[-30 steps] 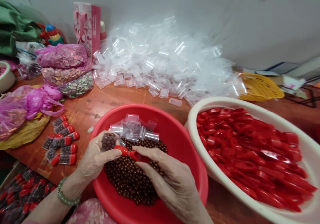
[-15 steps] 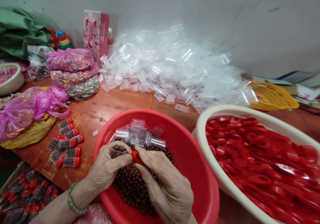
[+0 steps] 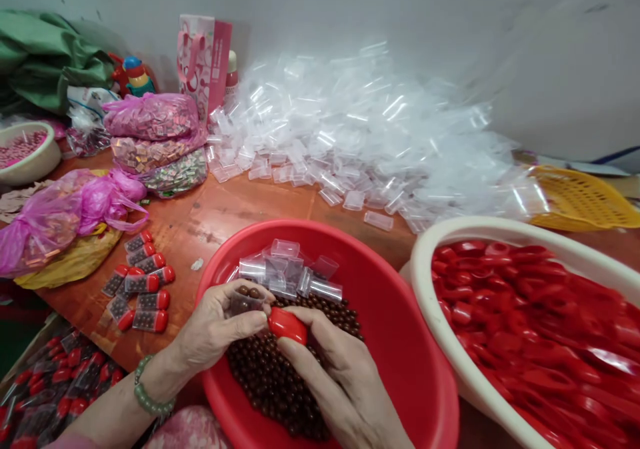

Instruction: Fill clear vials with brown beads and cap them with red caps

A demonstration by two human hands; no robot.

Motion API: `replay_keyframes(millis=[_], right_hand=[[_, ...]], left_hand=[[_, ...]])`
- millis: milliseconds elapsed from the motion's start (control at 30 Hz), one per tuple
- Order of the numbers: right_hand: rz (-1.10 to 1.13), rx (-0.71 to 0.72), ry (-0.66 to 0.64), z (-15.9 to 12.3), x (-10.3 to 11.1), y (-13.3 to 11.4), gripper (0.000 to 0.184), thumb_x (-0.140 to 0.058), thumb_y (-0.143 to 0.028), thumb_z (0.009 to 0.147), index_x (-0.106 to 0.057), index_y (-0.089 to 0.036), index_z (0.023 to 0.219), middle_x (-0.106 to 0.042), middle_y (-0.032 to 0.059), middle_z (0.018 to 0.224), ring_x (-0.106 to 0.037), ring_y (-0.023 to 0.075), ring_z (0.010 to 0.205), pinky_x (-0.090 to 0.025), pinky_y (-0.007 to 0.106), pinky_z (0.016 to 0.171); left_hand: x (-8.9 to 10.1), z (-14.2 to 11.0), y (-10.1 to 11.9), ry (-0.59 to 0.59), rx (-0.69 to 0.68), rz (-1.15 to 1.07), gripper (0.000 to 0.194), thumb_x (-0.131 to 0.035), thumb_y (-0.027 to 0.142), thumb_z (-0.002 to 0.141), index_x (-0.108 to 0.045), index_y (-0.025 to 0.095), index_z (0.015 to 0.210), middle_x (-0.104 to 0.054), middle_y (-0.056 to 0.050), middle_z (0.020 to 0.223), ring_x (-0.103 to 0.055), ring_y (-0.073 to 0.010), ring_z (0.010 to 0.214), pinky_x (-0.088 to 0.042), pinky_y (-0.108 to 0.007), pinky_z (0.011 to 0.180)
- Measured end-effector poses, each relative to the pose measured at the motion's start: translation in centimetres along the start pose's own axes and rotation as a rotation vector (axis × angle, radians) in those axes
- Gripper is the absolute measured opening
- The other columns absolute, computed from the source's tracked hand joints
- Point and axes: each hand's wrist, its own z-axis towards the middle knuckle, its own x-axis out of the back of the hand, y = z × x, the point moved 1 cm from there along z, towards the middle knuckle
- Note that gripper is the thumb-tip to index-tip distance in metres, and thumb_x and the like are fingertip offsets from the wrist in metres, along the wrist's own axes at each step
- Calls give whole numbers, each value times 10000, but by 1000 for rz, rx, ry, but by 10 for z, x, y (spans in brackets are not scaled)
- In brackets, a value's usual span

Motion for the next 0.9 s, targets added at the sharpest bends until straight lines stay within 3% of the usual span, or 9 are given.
replay_keyframes(millis=[133, 233, 367, 500, 633, 767, 900], right_hand=[[350, -312, -148, -8, -5, 15, 299, -553, -460, 879, -640, -193, 984, -604, 14, 689, -568, 128, 601, -467, 201, 524], [443, -367, -115, -8, -13, 19, 315, -559, -464, 882, -586, -194, 1042, -601, 7, 673, -571, 122, 591, -475, 200, 535], [276, -220, 17, -4, -18, 12, 236, -523, -428, 911, -545, -222, 1023, -649, -2, 689, -632, 121, 584, -504, 182, 517], [-203, 128, 106, -2, -20, 10, 151, -518, -319, 922, -609, -231, 1003, -717, 25, 857, -689, 127, 695, -553, 186, 622], [-448, 416, 199, -3, -20, 11, 143, -558, -247, 901, -619, -215, 1027, -703, 64, 967, -698, 160, 842, -572, 242, 777], [-488, 450, 184, -1, -15, 7, 216, -538, -182, 905, -596, -206, 1112, -701, 61, 945, -691, 151, 814, -571, 233, 767], [-287, 258, 107, 4, -8, 7, 202, -578, -202, 883, -625, -242, 1075, -715, 15, 886, -687, 130, 735, -565, 202, 686]], left_hand=[[3, 0, 0, -37, 4, -16, 334, -806, 213, 656, -665, 152, 952, -627, 10, 851, -549, -76, 748, -408, -210, 728], [2, 2, 2, -18, 13, 31, 241, -787, 207, 669, -661, 131, 860, -620, 9, 799, -546, -78, 729, -404, -215, 726], [2, 5, 0, -13, 61, 6, 221, -767, 242, 685, -647, 126, 831, -618, 9, 772, -545, -84, 708, -406, -230, 727], [5, 5, -2, 10, 91, -31, 266, -783, 260, 668, -645, 127, 853, -612, 20, 781, -532, -75, 704, -397, -214, 710], [7, 4, -3, 23, 101, -35, 307, -814, 277, 643, -645, 120, 846, -604, 28, 768, -520, -59, 690, -385, -190, 690], [8, 5, -7, -23, 128, -148, 348, -828, 305, 636, -646, 121, 867, -619, 18, 764, -557, -64, 672, -431, -199, 702], [13, 11, -12, -127, 241, -397, 424, -761, 464, 700, -651, 103, 892, -664, -43, 755, -633, -125, 653, -507, -254, 671]])
